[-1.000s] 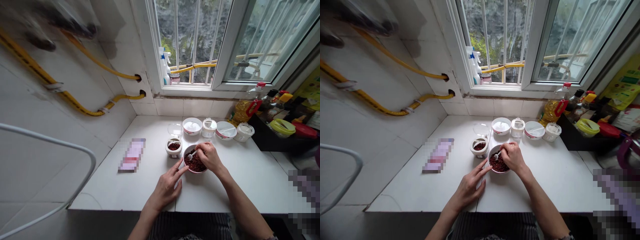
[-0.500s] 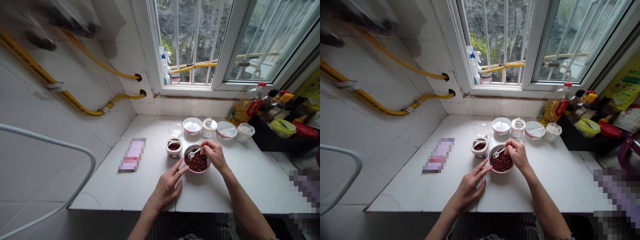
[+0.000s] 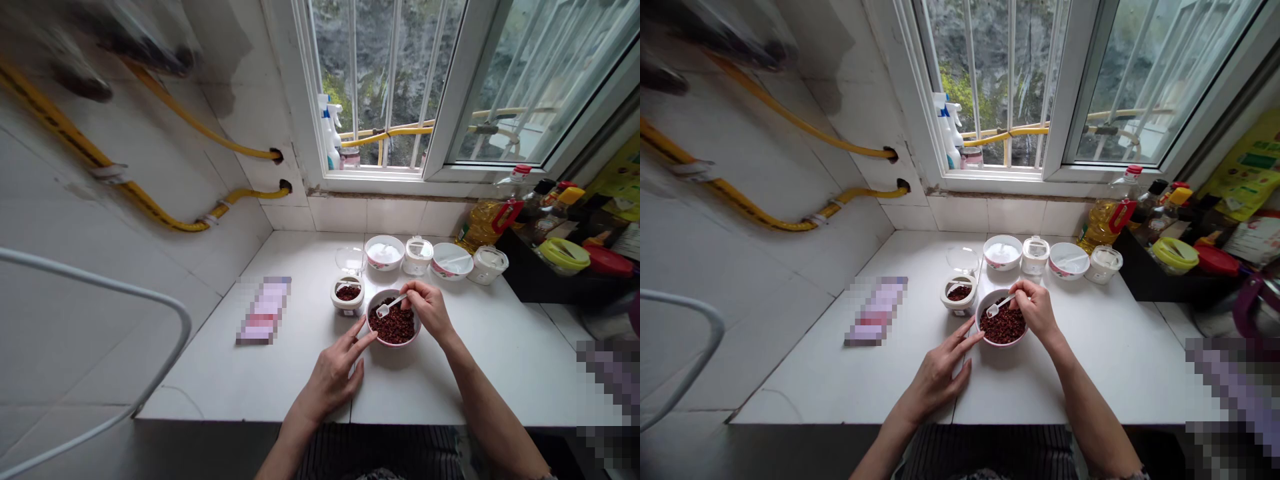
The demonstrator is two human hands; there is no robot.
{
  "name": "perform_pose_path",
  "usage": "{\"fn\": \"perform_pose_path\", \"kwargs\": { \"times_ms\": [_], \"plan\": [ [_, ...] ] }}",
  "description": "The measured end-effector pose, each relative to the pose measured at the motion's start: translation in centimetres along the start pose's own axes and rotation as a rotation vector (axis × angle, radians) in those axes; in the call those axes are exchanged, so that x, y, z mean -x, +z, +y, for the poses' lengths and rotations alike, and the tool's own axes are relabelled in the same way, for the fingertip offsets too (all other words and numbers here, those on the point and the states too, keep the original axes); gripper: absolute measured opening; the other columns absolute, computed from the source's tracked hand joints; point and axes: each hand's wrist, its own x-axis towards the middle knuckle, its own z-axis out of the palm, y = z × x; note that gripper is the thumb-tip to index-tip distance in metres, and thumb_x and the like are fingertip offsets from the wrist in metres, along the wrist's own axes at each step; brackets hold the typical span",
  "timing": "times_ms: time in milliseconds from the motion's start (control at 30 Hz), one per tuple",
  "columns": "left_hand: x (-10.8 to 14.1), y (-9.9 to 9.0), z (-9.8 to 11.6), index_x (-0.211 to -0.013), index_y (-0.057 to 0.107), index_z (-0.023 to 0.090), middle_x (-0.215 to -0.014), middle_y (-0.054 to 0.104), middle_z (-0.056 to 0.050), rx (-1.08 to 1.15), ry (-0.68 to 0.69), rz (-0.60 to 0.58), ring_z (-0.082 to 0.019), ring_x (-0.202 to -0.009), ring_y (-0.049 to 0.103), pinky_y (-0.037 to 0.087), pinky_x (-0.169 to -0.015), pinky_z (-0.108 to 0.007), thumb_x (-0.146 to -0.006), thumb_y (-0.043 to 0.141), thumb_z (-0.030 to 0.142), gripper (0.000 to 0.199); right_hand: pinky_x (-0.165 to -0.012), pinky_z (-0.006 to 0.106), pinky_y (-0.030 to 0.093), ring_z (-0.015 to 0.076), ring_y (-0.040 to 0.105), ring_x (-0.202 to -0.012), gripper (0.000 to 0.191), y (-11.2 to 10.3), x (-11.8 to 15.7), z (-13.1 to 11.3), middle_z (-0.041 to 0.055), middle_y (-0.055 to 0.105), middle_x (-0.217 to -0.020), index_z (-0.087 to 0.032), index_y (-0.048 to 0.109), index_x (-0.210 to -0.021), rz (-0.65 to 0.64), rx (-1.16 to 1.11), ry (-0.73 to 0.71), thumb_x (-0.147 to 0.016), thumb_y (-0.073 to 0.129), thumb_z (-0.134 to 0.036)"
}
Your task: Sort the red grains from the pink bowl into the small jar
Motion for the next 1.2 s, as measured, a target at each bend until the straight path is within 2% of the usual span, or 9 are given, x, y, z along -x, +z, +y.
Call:
{"fn": "perform_pose_path", "kwargs": {
  "times_ms": [233,533,700,800,900,1000,1133,1200],
  "plan": [
    [0.0,0.0,0.0,-0.152,0.035,0.028,-0.159,0.036,-0.01,0.005,0.0,-0.002,-0.024,-0.133,0.054,0.055,-0.102,-0.036,-0.086,0.046,0.003,0.072,-0.061,0.028,0.047,0.0159,0.057,-0.051,0.015,0.2,0.0,0.1,-0.0021,0.061,-0.05,-0.022,0.063,-0.069,0.018,0.08,-0.038,-0.074,0.049,-0.027],
    [0.0,0.1,-0.1,-0.151,0.037,0.027,-0.159,0.037,-0.01,0.008,0.004,-0.001,-0.024,-0.136,0.052,0.053,-0.104,-0.037,-0.086,0.046,0.003,0.07,-0.056,0.027,0.046,0.0153,0.058,-0.051,0.016,0.1,-0.2,0.1,-0.0021,0.061,-0.05,-0.021,0.063,-0.07,0.016,-0.077,0.061,-0.072,0.052,-0.03],
    [0.0,0.1,-0.1,-0.152,0.036,0.027,-0.159,0.036,-0.011,0.009,0.008,0.003,-0.024,-0.137,0.051,0.053,-0.103,-0.036,-0.086,0.045,0.003,0.071,-0.058,0.028,0.049,0.0155,0.059,-0.052,0.016,0.5,-0.4,-0.2,-0.0012,0.064,-0.052,-0.02,0.064,-0.072,0.035,-0.125,0.059,-0.073,0.055,-0.033],
    [0.0,0.1,-0.1,-0.152,0.036,0.028,-0.159,0.036,-0.01,0.012,0.002,0.001,-0.024,-0.137,0.051,0.053,-0.104,-0.036,-0.086,0.046,0.003,0.071,-0.063,0.031,0.053,0.0176,0.065,-0.058,0.019,1.3,-0.5,-0.8,0.0007,0.069,-0.059,-0.02,0.066,-0.079,0.039,-0.164,0.03,-0.078,0.057,-0.037],
    [0.1,0.1,-0.1,-0.152,0.036,0.028,-0.159,0.037,-0.01,0.004,0.002,0.005,-0.024,-0.136,0.052,0.053,-0.103,-0.036,-0.086,0.046,0.004,0.071,-0.07,0.033,0.056,0.0203,0.072,-0.07,0.02,2.5,-0.3,-1.4,0.0035,0.075,-0.073,-0.021,0.066,-0.09,0.032,-0.149,-0.067,-0.087,0.054,-0.036],
    [0.1,0.1,-0.2,-0.153,0.035,0.028,-0.159,0.037,-0.011,0.0,0.01,0.004,-0.024,-0.134,0.054,0.054,-0.102,-0.035,-0.086,0.046,0.004,0.072,-0.08,0.037,0.054,0.0216,0.073,-0.082,0.018,3.7,0.0,-1.6,0.0055,0.078,-0.084,-0.022,0.066,-0.098,0.029,0.016,-0.266,-0.093,0.049,-0.027],
    [0.1,0.2,-0.2,-0.153,0.035,0.028,-0.159,0.036,-0.011,0.003,0.006,0.008,-0.025,-0.132,0.056,0.055,-0.101,-0.036,-0.086,0.046,0.004,0.072,-0.092,0.042,0.048,0.02,0.071,-0.078,0.023,4.4,0.2,-1.5,0.0051,0.078,-0.087,-0.022,0.066,-0.097,-0.045,0.31,-0.599,-0.095,0.044,-0.014],
    [0.1,0.2,-0.2,-0.153,0.035,0.027,-0.159,0.036,-0.011,0.006,0.004,0.008,-0.025,-0.132,0.056,0.055,-0.101,-0.036,-0.085,0.046,0.004,0.072,-0.093,0.042,0.047,0.0191,0.07,-0.075,0.025,4.0,0.3,-1.6,0.0043,0.078,-0.087,-0.022,0.065,-0.098,-0.048,0.365,-0.678,-0.094,0.043,-0.011]
  ]
}}
